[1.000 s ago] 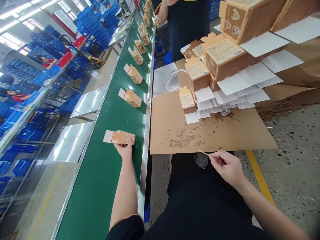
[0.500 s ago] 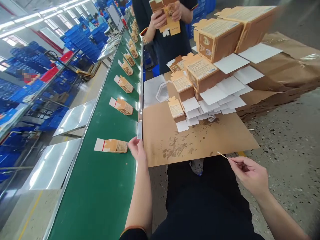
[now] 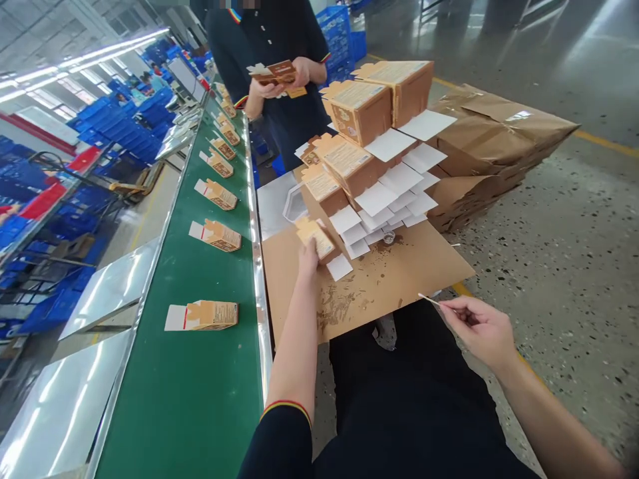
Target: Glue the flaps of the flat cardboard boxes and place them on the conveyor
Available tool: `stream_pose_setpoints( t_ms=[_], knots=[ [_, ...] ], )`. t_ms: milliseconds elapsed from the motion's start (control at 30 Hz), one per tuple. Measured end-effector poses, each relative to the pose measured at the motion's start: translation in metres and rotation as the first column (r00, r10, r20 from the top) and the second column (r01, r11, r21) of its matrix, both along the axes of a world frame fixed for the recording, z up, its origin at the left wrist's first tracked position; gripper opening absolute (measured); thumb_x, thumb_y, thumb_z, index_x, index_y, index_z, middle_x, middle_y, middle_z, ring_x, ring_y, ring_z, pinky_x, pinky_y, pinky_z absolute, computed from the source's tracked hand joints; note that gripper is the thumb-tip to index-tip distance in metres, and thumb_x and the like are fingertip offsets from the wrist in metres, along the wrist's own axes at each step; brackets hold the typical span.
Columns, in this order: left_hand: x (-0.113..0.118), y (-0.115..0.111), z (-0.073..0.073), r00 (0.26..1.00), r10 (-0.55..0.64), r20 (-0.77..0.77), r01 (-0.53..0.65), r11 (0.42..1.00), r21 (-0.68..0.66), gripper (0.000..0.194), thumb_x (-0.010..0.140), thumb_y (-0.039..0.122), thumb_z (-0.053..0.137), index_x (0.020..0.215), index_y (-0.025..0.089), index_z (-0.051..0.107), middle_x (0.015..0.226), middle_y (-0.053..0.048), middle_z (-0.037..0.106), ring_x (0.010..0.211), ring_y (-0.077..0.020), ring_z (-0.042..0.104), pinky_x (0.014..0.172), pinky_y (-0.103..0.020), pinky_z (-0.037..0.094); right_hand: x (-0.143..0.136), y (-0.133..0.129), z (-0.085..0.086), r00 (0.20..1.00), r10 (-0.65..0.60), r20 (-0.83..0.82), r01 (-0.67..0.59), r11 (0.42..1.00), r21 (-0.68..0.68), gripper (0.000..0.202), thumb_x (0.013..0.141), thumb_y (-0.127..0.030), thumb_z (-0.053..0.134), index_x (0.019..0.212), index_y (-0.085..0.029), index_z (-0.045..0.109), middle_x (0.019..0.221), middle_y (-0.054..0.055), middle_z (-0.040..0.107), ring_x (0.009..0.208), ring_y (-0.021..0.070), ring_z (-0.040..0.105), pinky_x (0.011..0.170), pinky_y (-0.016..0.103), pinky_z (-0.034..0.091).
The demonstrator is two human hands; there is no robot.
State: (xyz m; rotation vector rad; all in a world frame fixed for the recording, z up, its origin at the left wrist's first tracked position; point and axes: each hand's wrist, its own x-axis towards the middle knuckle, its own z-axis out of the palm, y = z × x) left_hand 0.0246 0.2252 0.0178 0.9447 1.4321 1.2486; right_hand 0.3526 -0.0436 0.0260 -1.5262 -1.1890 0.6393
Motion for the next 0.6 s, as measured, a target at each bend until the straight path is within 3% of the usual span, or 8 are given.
stream_pose_setpoints(
  t_ms=[100, 200, 300, 433, 600],
  knots=[
    [-0.016, -0.049, 0.001, 0.989, 0.029, 0.143, -0.030, 1.000, 0.002, 0.061, 0.090, 0.058, 0.090, 0.138, 0.025, 0.073, 0.148, -0.014, 0.077, 0.141, -0.0362, 0.073, 0.115, -0.051, 0.062, 0.005, 0.030, 0.004, 0.990, -0.003, 0.138, 0.000, 1.000, 0.025, 0.032, 0.103, -0.053, 0.074, 0.086, -0.027, 0.081, 0.071, 0.005, 0.072, 0.057, 0.0207, 0.063, 0.056, 0.036, 0.055],
    [-0.023, -0.100, -0.001, 0.956, 0.043, 0.292, -0.050, 0.999, 0.017, 0.075, 0.077, 0.059, 0.103, 0.136, 0.023, 0.075, 0.152, -0.016, 0.076, 0.141, -0.0377, 0.073, 0.116, -0.052, 0.063, 0.005, 0.082, 0.013, 0.949, 0.053, 0.312, -0.067, 0.997, 0.032, 0.024, 0.102, -0.037, 0.068, 0.084, -0.024, 0.076, 0.068, 0.003, 0.068, 0.061, 0.0194, 0.062, 0.063, 0.033, 0.053],
    [-0.018, -0.135, -0.006, 0.960, 0.038, 0.277, -0.043, 0.999, 0.014, 0.084, 0.066, 0.057, 0.110, 0.135, 0.023, 0.075, 0.149, -0.018, 0.077, 0.142, -0.0395, 0.073, 0.119, -0.054, 0.061, 0.000, 0.138, 0.019, 0.873, 0.158, 0.462, -0.156, 0.987, -0.043, 0.020, 0.098, -0.021, 0.065, 0.079, -0.022, 0.069, 0.076, 0.006, 0.071, 0.071, 0.0208, 0.064, 0.068, 0.031, 0.049],
    [-0.007, -0.149, -0.010, 0.983, 0.014, 0.184, -0.020, 0.999, 0.032, 0.089, 0.063, 0.051, 0.113, 0.137, 0.027, 0.069, 0.145, -0.016, 0.078, 0.144, -0.0371, 0.072, 0.122, -0.053, 0.059, -0.009, 0.187, 0.020, 0.769, 0.262, 0.583, -0.166, 0.963, -0.214, 0.018, 0.099, -0.011, 0.064, 0.084, -0.017, 0.072, 0.089, 0.012, 0.075, 0.079, 0.0218, 0.066, 0.070, 0.031, 0.043],
    [0.003, -0.145, -0.005, 0.994, -0.025, 0.109, 0.023, 0.999, 0.024, 0.088, 0.061, 0.047, 0.114, 0.132, 0.027, 0.066, 0.140, -0.016, 0.079, 0.134, -0.0356, 0.078, 0.117, -0.054, 0.063, -0.007, 0.203, 0.021, 0.730, 0.299, 0.615, -0.166, 0.950, -0.265, 0.020, 0.099, -0.007, 0.063, 0.083, -0.015, 0.073, 0.089, 0.013, 0.076, 0.078, 0.0209, 0.066, 0.071, 0.031, 0.040]
  ],
)
